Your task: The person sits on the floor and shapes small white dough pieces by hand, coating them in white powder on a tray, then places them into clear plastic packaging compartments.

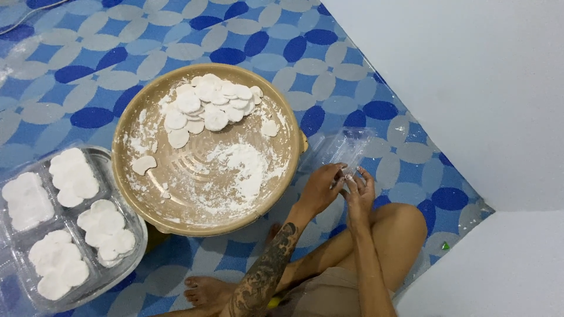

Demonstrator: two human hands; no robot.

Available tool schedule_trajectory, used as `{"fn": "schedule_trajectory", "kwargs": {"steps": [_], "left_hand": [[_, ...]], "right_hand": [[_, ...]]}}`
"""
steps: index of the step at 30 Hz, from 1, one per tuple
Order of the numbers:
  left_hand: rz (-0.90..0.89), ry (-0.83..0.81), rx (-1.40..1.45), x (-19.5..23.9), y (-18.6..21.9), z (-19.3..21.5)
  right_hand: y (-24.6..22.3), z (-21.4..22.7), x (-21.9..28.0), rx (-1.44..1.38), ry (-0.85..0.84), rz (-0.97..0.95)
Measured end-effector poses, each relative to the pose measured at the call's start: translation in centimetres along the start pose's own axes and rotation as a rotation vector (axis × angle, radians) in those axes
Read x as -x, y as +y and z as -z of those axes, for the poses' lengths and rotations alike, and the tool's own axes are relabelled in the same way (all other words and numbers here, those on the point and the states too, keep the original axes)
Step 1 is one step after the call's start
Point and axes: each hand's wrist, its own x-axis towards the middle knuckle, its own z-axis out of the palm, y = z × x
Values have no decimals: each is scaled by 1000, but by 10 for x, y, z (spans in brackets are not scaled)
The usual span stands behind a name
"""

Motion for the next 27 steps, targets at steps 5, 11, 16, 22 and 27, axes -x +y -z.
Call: {"fn": "schedule_trajectory", "kwargs": {"steps": [5,11,16,22,27], "left_hand": [[17,-32,-101,-14,-6,-5],[13,9,-175,-21,-24,-19],[-12,125,-157,-26,-43,-28],[36,216,-75,-32,-60,-28],[45,295,-65,-31,-62,-22]], "right_hand": [[7,-10,-11,119,121,-101],[135,34,-75,16,293,-230],[156,29,-72,5,444,-402],[165,20,-53,-86,589,-406],[148,-3,-34,-89,550,-533]]}}
